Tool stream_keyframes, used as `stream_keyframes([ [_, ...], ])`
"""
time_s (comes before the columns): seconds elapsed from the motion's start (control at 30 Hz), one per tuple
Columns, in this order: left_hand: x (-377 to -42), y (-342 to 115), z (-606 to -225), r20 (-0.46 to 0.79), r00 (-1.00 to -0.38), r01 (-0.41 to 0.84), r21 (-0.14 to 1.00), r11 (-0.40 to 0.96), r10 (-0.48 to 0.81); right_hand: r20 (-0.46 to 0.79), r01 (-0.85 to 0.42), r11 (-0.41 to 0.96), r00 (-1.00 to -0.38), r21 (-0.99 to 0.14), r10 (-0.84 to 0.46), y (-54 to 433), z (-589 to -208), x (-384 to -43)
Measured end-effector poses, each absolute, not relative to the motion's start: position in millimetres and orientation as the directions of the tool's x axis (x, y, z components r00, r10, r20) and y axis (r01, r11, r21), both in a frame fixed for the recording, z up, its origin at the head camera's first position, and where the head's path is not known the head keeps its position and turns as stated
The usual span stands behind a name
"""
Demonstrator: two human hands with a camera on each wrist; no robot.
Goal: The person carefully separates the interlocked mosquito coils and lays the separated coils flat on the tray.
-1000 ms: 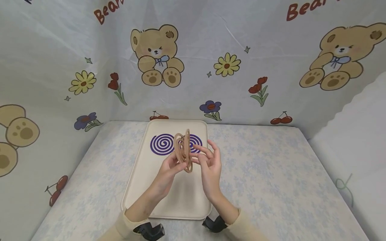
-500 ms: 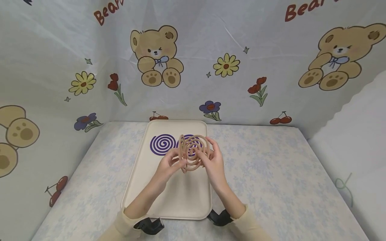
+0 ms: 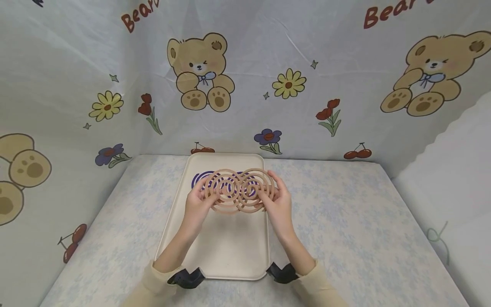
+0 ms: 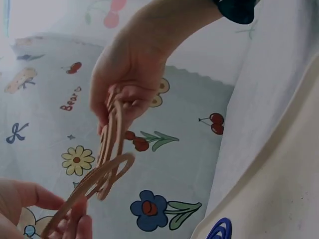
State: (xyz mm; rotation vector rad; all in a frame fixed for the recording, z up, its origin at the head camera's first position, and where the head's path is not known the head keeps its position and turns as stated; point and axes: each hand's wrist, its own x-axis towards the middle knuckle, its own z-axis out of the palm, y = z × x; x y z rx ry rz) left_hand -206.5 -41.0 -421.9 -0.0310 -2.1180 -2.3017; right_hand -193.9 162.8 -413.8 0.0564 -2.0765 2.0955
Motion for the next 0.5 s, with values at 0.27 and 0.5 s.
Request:
stream_keyframes([
  [0.27, -218, -59, -416, -0.045, -0.99, -0.049, 0.998, -0.029, 0.137, 0.034, -0.042, -0.107, -0.996, -0.993, 0.082, 174, -411, -203],
  [0.5, -222, -69, -413, -0.057, -0.973, -0.055, 0.998, 0.016, 0.222, -0.028, 0.031, -0.101, -0.999, -0.994, -0.031, 184, -413, -209],
])
